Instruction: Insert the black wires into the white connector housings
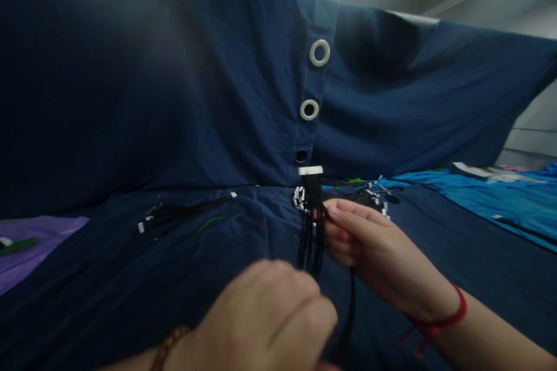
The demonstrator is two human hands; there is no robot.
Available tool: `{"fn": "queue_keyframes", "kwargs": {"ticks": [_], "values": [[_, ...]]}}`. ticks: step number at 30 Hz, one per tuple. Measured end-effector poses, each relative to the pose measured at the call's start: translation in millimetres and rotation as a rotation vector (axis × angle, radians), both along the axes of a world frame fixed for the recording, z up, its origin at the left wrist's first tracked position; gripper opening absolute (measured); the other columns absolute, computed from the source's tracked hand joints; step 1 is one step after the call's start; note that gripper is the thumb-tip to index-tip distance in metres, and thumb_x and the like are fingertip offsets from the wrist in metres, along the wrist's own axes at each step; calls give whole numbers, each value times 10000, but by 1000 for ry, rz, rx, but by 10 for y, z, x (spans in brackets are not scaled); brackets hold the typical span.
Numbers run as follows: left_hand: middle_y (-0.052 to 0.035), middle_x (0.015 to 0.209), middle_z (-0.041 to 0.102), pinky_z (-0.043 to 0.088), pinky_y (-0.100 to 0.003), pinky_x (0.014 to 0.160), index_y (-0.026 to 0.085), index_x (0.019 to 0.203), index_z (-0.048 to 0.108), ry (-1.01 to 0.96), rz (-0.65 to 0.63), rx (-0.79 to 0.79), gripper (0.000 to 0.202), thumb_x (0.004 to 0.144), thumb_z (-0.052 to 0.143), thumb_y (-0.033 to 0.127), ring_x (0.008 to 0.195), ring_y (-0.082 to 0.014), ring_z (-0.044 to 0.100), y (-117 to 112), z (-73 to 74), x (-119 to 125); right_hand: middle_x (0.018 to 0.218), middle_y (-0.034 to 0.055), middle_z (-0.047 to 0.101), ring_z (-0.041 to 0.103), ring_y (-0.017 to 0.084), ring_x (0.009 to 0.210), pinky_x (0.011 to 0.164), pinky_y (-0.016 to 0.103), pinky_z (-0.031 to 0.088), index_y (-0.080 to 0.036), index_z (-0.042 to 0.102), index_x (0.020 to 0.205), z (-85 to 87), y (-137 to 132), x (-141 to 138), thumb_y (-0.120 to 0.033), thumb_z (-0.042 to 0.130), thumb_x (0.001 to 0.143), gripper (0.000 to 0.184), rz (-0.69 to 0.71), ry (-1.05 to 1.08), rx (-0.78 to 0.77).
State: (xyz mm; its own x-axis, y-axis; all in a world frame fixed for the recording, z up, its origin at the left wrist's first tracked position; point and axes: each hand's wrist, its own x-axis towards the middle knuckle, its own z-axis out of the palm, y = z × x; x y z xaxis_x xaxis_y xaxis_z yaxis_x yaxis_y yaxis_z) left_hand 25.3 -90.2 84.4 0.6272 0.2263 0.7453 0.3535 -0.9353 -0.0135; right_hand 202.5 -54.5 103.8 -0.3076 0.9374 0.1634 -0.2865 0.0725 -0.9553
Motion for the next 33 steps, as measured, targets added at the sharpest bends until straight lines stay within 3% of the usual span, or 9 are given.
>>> {"fn": "queue_keyframes", "kwargs": {"ticks": [3,5,7,10,16,19,24,29,33], "values": [[-30,940,564,445,-286,801,236,994,515,-512,208,-209,235,768,548,178,871,-188,548,169,495,-65,535,-55,349,252,41,444,393,182,145,-143,546,718,338,50,-144,-268,593,766,142,27,-58,129],[-31,1031,504,460,-289,812,244,1095,441,-733,91,-439,370,754,572,186,942,-189,535,273,692,-83,523,-55,372,261,37,436,384,179,138,-135,577,749,491,86,-253,-238,620,742,111,47,-88,218],[-29,1076,465,485,-295,795,273,1144,362,-853,-94,-620,477,736,588,176,966,-189,542,358,761,-93,516,-65,360,254,34,426,375,171,139,-147,566,771,540,141,-347,-253,601,755,113,65,-86,276],[-22,1087,453,512,-298,760,312,1133,312,-896,-202,-734,554,707,611,121,941,-182,566,463,717,-122,514,-77,341,248,27,396,354,154,152,-160,512,763,470,282,-420,-275,522,789,119,131,-83,267],[8,930,500,498,-203,626,276,1083,360,-787,-142,-895,433,750,551,77,731,-105,584,715,618,-197,490,-30,508,457,75,395,388,182,343,-154,497,692,331,566,-344,-161,467,698,31,330,-203,145],[16,874,534,462,-164,623,231,1025,456,-689,-100,-970,300,770,547,102,725,-88,561,815,596,-180,464,-58,458,393,49,381,384,161,286,-156,498,700,344,591,-284,-116,452,627,95,371,-229,95],[-6,910,614,426,-198,759,190,908,604,-392,-29,-871,201,762,533,72,893,-146,553,796,587,-106,490,-91,312,219,23,407,377,165,139,-152,480,688,362,604,-203,-147,507,636,59,414,-184,70],[7,878,603,421,-210,754,198,926,581,-415,45,-840,146,810,506,152,848,-135,554,761,573,-78,526,-92,288,180,19,417,373,172,116,-154,478,679,330,685,-153,-262,639,685,194,478,-174,104],[22,762,565,432,-207,683,187,811,579,-448,1,-973,106,817,481,149,725,-103,538,779,523,-77,522,-83,375,248,20,415,361,163,140,-147,501,682,325,717,-155,-257,658,699,192,500,-225,174]]}}
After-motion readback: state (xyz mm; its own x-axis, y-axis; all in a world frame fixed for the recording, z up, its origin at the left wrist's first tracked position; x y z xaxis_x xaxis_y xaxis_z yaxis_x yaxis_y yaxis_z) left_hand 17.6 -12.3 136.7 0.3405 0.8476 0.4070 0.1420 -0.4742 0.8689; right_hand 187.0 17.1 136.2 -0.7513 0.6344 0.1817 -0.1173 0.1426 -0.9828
